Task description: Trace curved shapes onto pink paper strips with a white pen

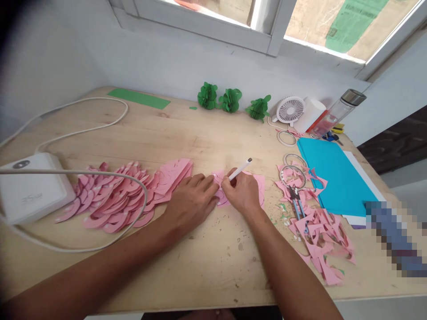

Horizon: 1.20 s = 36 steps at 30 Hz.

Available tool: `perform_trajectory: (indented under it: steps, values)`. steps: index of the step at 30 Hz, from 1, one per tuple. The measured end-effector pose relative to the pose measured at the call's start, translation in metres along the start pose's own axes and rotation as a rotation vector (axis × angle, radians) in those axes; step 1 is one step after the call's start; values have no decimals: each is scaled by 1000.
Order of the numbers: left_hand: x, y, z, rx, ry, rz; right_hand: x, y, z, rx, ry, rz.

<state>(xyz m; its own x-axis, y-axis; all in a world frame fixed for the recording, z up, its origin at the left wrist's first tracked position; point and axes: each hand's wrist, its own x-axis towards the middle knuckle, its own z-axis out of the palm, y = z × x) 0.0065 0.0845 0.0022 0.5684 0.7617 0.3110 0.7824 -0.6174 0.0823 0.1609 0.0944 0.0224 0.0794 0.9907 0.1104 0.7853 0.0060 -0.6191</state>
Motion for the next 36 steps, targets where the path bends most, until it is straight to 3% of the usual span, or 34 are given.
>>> perform_trajectory:
  steps: [36]
  values:
    - [1,1,-1,16,-36,-1,1,1,-3,-54,-58,7]
